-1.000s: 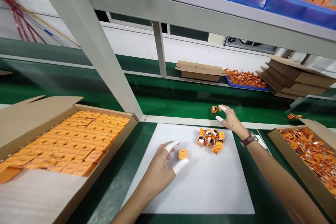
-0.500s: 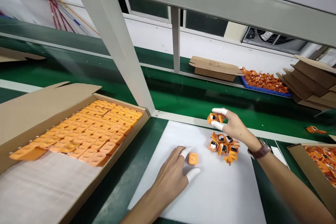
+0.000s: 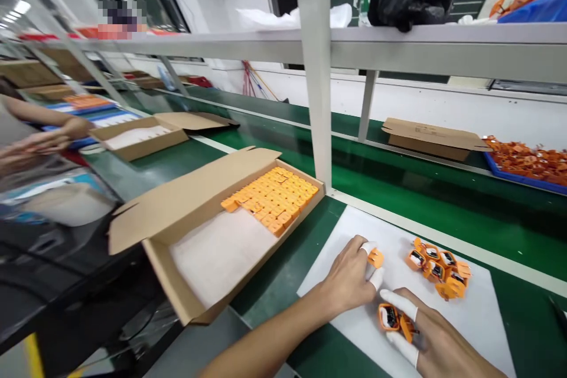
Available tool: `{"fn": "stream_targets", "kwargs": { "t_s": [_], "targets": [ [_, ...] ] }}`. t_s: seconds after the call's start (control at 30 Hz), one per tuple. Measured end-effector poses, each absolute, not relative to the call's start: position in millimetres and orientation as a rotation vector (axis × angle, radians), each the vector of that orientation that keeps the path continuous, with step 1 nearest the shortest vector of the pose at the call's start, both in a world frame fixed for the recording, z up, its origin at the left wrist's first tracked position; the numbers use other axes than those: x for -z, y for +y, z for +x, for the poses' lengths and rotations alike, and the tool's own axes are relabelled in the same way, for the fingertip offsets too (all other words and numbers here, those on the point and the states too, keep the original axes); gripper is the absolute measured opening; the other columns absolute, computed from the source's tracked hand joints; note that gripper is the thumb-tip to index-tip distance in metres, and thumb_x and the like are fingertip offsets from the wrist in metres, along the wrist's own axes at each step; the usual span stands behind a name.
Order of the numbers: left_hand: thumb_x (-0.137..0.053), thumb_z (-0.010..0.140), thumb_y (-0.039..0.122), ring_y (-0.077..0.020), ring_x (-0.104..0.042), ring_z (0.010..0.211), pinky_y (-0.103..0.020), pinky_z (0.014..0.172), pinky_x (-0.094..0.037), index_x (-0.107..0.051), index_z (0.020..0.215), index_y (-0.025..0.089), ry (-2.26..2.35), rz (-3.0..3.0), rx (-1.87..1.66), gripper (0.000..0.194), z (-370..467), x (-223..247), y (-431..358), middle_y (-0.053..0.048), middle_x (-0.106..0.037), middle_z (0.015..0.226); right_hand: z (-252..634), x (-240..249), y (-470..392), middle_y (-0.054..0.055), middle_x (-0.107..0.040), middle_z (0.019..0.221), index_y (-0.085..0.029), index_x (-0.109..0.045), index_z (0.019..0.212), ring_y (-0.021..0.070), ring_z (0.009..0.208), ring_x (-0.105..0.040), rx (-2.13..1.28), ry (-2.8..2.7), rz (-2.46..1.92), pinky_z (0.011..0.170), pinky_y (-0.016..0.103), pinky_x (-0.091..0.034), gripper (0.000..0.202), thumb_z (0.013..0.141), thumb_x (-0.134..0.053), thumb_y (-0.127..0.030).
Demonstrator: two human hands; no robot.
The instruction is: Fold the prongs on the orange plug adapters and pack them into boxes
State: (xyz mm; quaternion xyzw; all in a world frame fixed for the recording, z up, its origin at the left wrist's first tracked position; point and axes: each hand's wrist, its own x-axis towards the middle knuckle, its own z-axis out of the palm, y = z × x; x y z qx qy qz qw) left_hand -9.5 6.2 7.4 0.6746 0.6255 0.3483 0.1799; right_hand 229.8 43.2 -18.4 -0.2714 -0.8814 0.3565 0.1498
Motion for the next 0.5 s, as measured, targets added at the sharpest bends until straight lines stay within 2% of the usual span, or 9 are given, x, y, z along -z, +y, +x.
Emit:
{"fn": "stream_targets", "kwargs": {
  "t_s": [0.17,0.27,0.33,0.4,0.5],
  "targets": [
    [-0.059,0.081,0.018,-0.0274,-0.065,0.102,-0.038,0.087,-0.054,-0.059,0.125,0.018,1.864,1.957,-1.196,0.044,-46.5,-54.9,-23.7,-0.012,-0.064,0.113,229.3,48.6,39.7,0.005,-0.075,0.115,-0.046,-0.058,0.136,0.0351,0.108,-0.071,-1.076,-2.325,-1.002,0.081,0.036,-0.065,0.064,0.075,-0.068,-0.030],
    [-0.060,0.084,0.023,-0.0254,-0.065,0.100,-0.035,0.086,-0.053,-0.058,0.128,0.021,2.203,1.859,-1.146,0.044,-105.4,-79.1,-37.5,-0.010,-0.066,0.118,228.1,58.7,39.5,0.005,-0.077,0.107,-0.051,-0.059,0.132,0.0354,0.110,-0.070,-1.079,-2.266,-1.036,0.076,0.035,-0.066,0.066,0.070,-0.070,-0.030],
    [-0.061,0.084,0.030,-0.0240,-0.065,0.100,-0.033,0.087,-0.051,-0.060,0.126,0.025,2.550,1.681,-0.940,0.042,-156.4,-88.4,-43.3,-0.007,-0.067,0.119,226.0,64.2,40.4,0.005,-0.077,0.108,-0.046,-0.062,0.133,0.0354,0.112,-0.069,-1.071,-2.248,-1.020,0.079,0.035,-0.066,0.065,0.069,-0.071,-0.031],
    [-0.062,0.082,0.029,-0.0267,-0.065,0.097,-0.036,0.085,-0.051,-0.059,0.126,0.018,2.705,1.555,-0.876,0.045,-207.5,-91.1,-48.1,-0.012,-0.068,0.116,224.7,69.3,41.3,0.006,-0.077,0.109,-0.038,-0.064,0.132,0.0354,0.112,-0.070,-1.067,-2.230,-1.024,0.083,0.036,-0.066,0.062,0.071,-0.070,-0.032],
    [-0.065,0.075,0.024,-0.0289,-0.066,0.092,-0.037,0.083,-0.050,-0.067,0.107,0.014,2.777,1.484,-0.765,0.033,-266.0,-82.8,-55.8,-0.012,-0.072,0.098,226.5,77.9,42.0,0.006,-0.078,0.105,-0.036,-0.068,0.128,0.0348,0.110,-0.071,-1.078,-2.203,-1.044,0.085,0.034,-0.065,0.057,0.071,-0.071,-0.032]
  ]
}}
